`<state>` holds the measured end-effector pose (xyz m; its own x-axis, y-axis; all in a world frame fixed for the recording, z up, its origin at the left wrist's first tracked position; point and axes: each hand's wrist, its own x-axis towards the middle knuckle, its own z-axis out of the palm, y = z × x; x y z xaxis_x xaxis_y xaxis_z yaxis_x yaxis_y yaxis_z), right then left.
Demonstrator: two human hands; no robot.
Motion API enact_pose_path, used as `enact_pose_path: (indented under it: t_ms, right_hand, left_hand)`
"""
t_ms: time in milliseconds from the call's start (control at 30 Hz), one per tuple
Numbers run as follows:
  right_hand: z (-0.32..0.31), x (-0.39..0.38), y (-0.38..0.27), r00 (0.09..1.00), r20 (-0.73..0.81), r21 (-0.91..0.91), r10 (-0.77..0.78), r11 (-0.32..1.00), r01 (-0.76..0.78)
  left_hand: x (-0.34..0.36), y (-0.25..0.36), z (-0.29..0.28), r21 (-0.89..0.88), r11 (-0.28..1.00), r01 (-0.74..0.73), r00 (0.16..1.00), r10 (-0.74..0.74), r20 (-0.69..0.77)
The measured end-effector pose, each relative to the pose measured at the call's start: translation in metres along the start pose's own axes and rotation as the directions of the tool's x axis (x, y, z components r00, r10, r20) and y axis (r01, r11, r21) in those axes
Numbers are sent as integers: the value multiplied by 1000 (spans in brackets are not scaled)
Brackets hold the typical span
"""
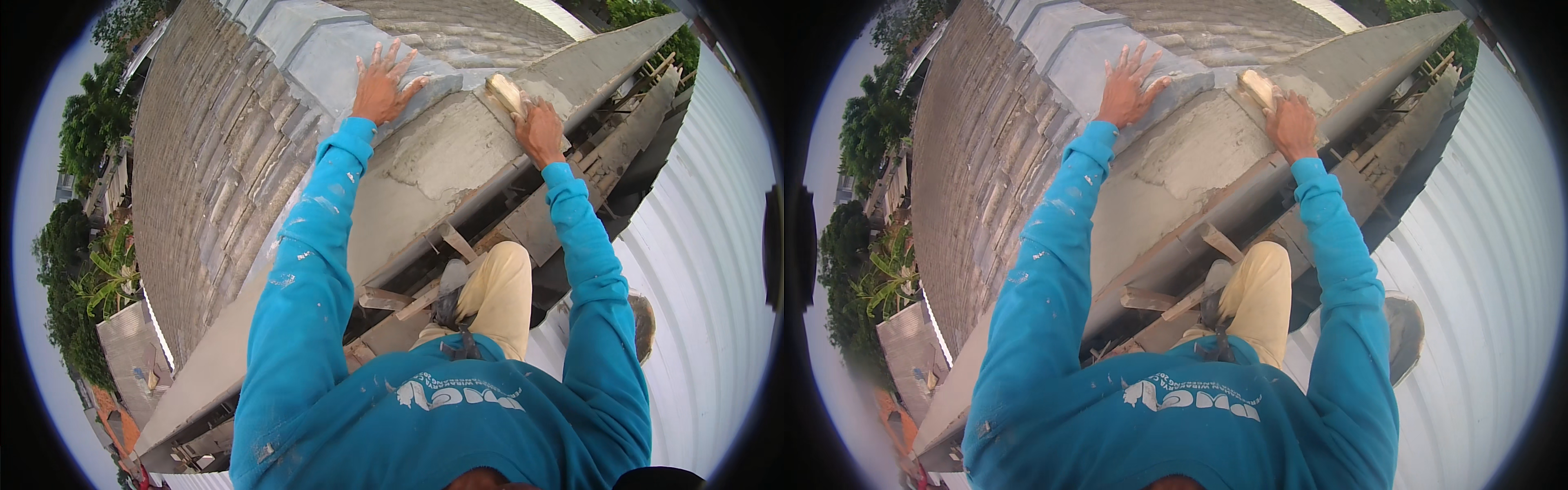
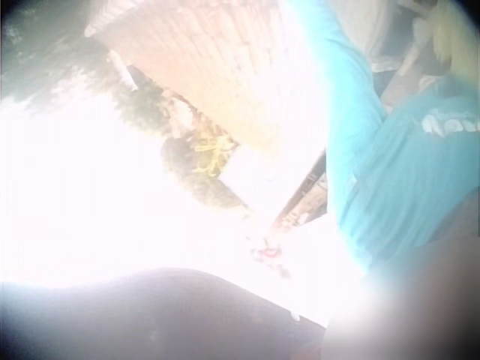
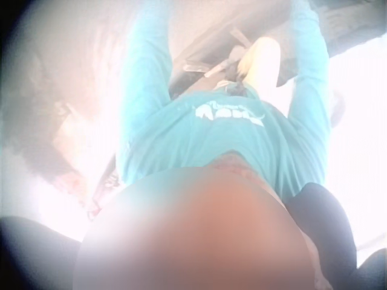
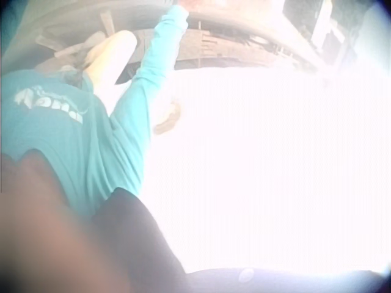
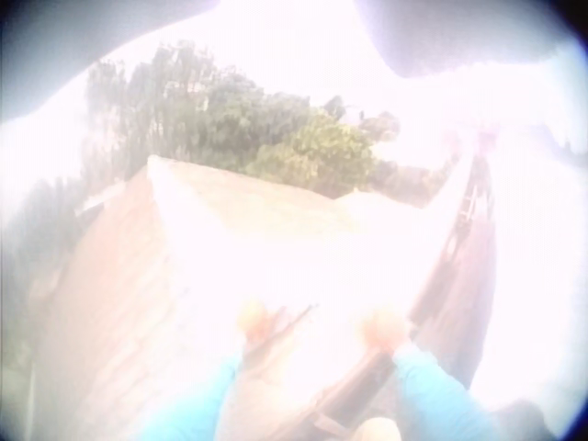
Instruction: The person scoops wet cement from a bucket using a trowel and applies it to a roof edge. They smooth the cement with the trowel and hand, repeatedly adding material and leveling the surface along the roofline.
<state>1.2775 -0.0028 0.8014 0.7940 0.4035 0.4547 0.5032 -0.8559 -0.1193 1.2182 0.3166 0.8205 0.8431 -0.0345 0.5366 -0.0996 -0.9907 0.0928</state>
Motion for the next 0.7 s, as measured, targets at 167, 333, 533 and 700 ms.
enact_pose_path:
  t_ms: [167,333,533,700]
  right_hand:
    - [-8,-2,-15,979,186,159,82,981,-112]
    - [-10,-37,-85,977,159,301,-145,949,92]
    - [-35,-75,-166,946,188,463,-263,873,151]
    - [-57,-96,-206,836,295,625,-462,755,197]
  left_hand:
    - [-5,2,8,37,999,-29,999,30,-39]
    - [-10,1,7,148,987,-55,997,64,-53]
    - [-5,-3,2,223,971,-88,996,81,37]
    - [3,-6,2,228,967,-112,992,97,77]
